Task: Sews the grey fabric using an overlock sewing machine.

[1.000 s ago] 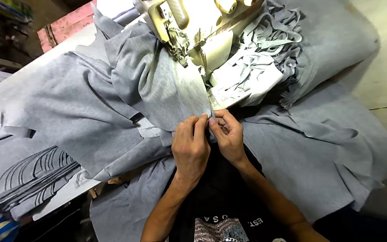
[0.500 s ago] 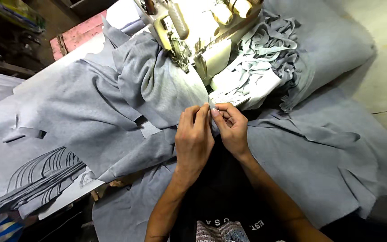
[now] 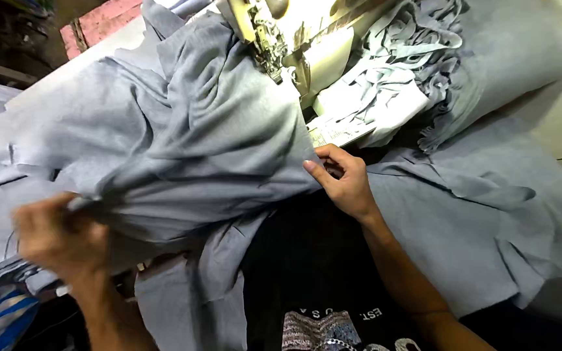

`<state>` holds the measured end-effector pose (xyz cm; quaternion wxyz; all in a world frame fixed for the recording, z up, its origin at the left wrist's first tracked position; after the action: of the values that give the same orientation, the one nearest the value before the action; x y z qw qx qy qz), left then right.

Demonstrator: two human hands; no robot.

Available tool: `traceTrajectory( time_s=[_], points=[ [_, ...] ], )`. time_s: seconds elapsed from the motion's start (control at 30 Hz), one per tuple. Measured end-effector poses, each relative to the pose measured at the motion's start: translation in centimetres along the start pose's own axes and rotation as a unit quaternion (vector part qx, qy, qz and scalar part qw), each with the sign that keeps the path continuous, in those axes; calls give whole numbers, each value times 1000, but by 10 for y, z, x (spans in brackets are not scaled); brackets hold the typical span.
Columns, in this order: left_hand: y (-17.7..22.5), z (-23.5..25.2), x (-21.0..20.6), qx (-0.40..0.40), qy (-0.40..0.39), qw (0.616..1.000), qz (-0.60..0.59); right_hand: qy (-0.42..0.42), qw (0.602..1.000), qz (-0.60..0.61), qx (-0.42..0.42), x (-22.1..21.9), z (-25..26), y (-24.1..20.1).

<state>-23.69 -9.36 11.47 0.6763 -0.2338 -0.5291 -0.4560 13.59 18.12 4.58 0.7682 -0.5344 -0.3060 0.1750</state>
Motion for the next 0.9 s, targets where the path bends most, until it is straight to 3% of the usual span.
traceTrajectory(
  time_s=[0.07,0.13,0.2,0.27,0.37,0.43,0.5,0.6,0.8,0.9],
  points=[
    [-52,33,18,59,13,997,50,-12,1000,5,1,-8,1,-2],
    [-52,78,25,68,-15,994,79,-33,999,20,4,-20,2,-4],
    [5,104,30,-1,-27,997,68,-42,999,33,4,-28,2,-6],
    [96,87,25,-113,-25,993,4,-36,998,42,-1,-30,1,-7],
    [219,33,-29,-241,-40,966,-89,-15,999,48,-14,-26,-5,-8],
    [251,10,-73,-245,-8,966,-78,-6,998,51,-21,-22,-9,-10],
    [252,10,-100,-196,28,978,-69,0,998,56,-31,-19,-13,-11],
    [238,20,-106,-133,52,988,-64,15,998,56,-28,-12,-15,-14],
    [233,11,-45,-178,111,970,-119,33,995,84,31,0,-10,-12],
    [255,16,-19,-189,54,969,-151,25,995,90,25,0,-9,-17]
  ],
)
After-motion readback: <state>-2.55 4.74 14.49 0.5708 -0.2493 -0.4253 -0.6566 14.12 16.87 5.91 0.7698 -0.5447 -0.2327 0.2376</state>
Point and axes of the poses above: each hand's wrist, its own z-axis towards the middle knuckle, its own x-axis out of the back of the hand, y = z × x, the point moved 6 cm from there along z, towards the middle knuckle, and after that the axes turned 8 degrees about -y, right-handed, at the moved point
